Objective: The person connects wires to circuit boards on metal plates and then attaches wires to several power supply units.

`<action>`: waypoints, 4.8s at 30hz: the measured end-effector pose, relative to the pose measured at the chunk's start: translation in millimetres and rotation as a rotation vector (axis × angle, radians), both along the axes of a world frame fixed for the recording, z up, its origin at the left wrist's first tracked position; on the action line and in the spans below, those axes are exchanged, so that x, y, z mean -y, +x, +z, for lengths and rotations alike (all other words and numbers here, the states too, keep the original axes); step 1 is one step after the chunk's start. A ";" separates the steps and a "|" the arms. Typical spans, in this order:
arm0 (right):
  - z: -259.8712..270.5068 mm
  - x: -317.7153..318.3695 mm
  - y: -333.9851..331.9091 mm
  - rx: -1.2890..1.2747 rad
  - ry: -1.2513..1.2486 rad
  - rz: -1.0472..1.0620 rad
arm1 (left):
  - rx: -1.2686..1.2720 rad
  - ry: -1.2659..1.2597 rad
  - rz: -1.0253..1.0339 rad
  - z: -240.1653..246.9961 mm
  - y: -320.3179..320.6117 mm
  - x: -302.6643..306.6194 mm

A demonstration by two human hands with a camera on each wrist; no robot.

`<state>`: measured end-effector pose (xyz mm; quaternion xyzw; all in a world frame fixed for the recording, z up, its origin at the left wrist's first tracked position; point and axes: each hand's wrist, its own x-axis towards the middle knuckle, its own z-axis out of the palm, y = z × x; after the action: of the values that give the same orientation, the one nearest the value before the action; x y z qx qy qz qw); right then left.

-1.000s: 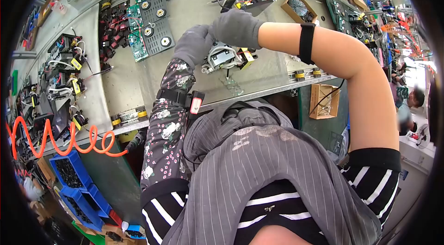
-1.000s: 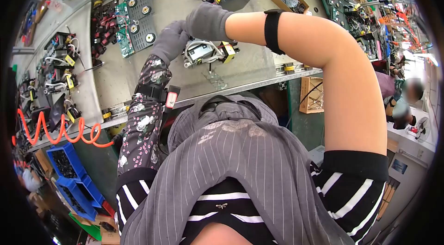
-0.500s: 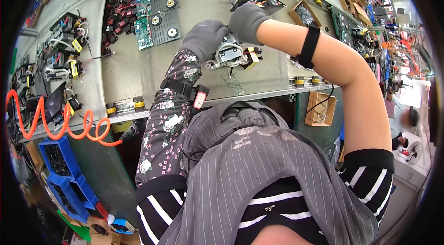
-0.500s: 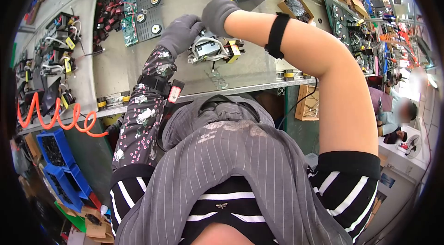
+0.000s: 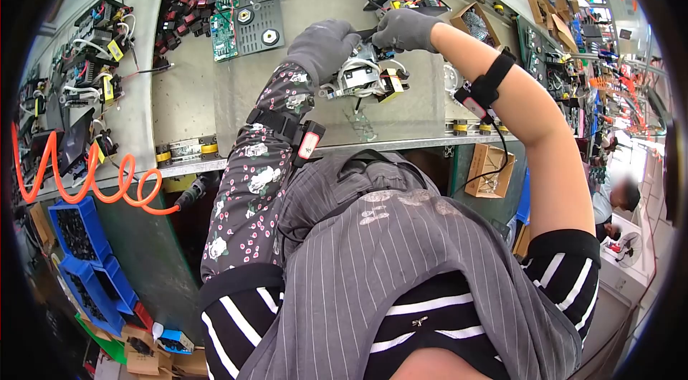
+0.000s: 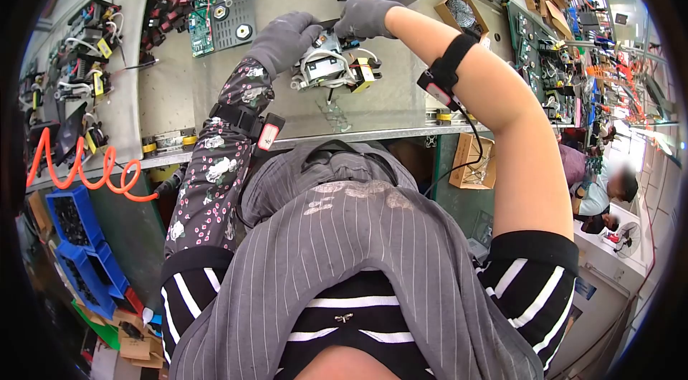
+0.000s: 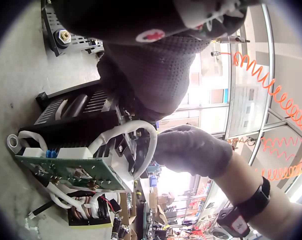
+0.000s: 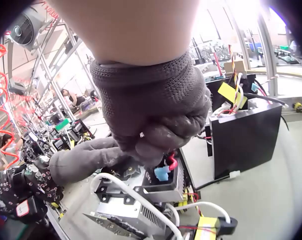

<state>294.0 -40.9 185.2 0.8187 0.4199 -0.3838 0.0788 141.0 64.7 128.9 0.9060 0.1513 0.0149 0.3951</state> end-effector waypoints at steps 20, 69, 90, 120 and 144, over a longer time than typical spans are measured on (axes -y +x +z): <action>23.9 16.0 -10.7 -0.052 -0.054 -0.045 | -0.047 -0.002 -0.012 9.9 2.6 14.8; -6.7 47.9 -24.3 0.269 0.117 0.006 | -0.139 0.189 -0.050 12.0 9.6 32.6; 8.1 127.0 126.4 0.065 0.911 -0.648 | -0.133 0.089 -0.237 17.6 14.0 91.1; -87.3 176.9 70.1 -0.211 1.148 -0.642 | -0.485 -0.547 -0.213 14.5 212.0 40.7; -128.8 183.3 112.5 -1.940 1.072 -1.084 | 0.419 0.562 -0.908 90.7 153.8 129.6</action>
<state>406.6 -224.2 56.3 0.1925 0.0152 -0.5949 -0.7803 294.8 -64.9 219.6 0.9280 -0.3445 0.0627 0.1275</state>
